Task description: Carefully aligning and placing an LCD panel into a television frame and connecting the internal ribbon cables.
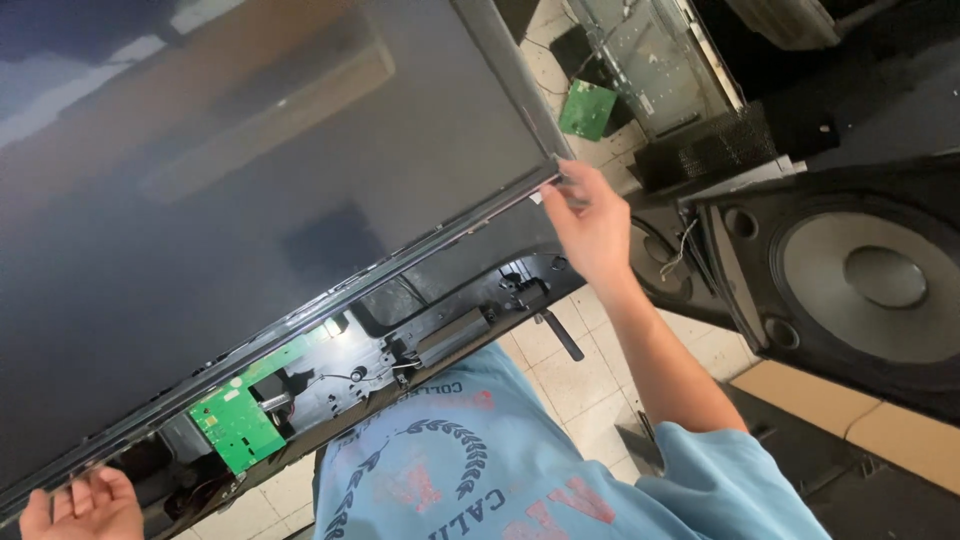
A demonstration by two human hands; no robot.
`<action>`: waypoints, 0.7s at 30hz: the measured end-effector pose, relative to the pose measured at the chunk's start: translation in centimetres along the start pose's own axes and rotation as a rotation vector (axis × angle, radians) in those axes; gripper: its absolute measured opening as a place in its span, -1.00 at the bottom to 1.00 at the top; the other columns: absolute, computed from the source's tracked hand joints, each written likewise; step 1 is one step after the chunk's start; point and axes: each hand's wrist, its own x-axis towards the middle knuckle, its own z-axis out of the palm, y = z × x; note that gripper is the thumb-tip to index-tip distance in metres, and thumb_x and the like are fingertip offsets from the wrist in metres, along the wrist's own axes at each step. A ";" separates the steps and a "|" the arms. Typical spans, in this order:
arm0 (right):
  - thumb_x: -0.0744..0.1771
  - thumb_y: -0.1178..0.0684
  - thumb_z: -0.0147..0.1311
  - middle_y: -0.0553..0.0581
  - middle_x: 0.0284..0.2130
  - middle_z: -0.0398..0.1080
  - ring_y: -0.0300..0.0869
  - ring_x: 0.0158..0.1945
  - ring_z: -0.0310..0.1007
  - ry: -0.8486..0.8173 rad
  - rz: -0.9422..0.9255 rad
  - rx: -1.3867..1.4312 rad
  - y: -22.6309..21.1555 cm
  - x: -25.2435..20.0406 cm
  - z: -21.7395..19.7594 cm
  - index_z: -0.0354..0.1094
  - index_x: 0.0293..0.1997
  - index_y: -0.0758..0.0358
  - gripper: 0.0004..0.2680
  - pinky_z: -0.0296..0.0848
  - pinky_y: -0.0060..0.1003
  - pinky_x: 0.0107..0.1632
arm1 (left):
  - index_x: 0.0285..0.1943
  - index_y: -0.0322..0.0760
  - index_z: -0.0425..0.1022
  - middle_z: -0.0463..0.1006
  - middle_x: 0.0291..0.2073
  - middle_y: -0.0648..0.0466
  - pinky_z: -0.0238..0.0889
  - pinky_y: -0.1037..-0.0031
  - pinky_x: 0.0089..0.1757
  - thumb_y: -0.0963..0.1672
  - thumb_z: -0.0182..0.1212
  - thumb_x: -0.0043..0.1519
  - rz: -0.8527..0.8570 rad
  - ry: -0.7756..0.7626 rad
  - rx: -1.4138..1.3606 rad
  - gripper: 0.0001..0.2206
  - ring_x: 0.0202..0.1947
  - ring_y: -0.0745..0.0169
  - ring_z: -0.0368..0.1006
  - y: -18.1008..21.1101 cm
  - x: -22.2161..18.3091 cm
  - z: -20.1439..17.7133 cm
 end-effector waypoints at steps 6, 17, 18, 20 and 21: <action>0.39 -0.12 0.19 0.08 0.31 0.53 -0.03 0.37 0.53 -0.112 -0.018 -0.055 -3.1 1.6 -1.1 0.37 0.45 0.12 -0.57 0.46 -0.13 0.40 | -0.20 -0.04 0.28 0.34 -0.19 0.15 0.45 0.29 -0.08 0.03 0.42 0.49 0.098 0.056 0.028 -0.63 -0.19 0.19 0.39 -1.1 -0.5 0.7; 0.41 -0.25 -0.08 0.13 0.14 0.62 -0.19 0.09 0.68 -0.096 0.127 0.026 -1.1 0.8 -2.0 0.54 0.28 0.15 -0.59 0.69 -0.29 0.04 | 0.42 -0.20 0.47 0.67 0.15 0.09 0.73 0.55 -0.11 0.08 0.47 0.16 0.091 0.009 0.049 -0.34 0.07 0.24 0.92 -0.6 -5.1 1.9; 0.41 -0.25 -0.08 0.13 0.14 0.62 -0.19 0.09 0.68 -0.096 0.128 0.023 -0.6 0.2 -1.8 0.54 0.28 0.15 -0.59 0.69 -0.29 0.04 | 0.42 -0.20 0.47 0.67 0.15 0.09 0.73 0.55 -0.11 0.08 0.47 0.16 0.089 0.010 0.049 -0.34 0.07 0.24 0.92 -0.5 -4.8 1.3; 0.48 0.09 -0.01 0.24 0.28 0.54 -0.08 0.31 0.54 -0.013 -0.177 -0.103 0.5 -0.9 -1.4 0.50 0.33 0.26 -0.74 0.55 -0.16 0.31 | -0.10 -0.01 0.30 0.40 -0.22 0.25 0.52 0.57 0.05 0.09 0.37 0.44 0.096 -0.068 0.109 -0.67 0.16 0.35 0.86 -0.4 -4.0 -0.1; 0.48 0.09 -0.01 0.24 0.28 0.54 -0.08 0.31 0.54 -0.014 -0.179 -0.105 0.5 -1.2 -1.3 0.50 0.33 0.26 -0.74 0.55 -0.16 0.31 | -0.10 -0.01 0.30 0.40 -0.22 0.25 0.52 0.57 0.05 0.09 0.37 0.44 0.095 -0.067 0.108 -0.67 0.16 0.35 0.86 -0.7 -3.9 0.0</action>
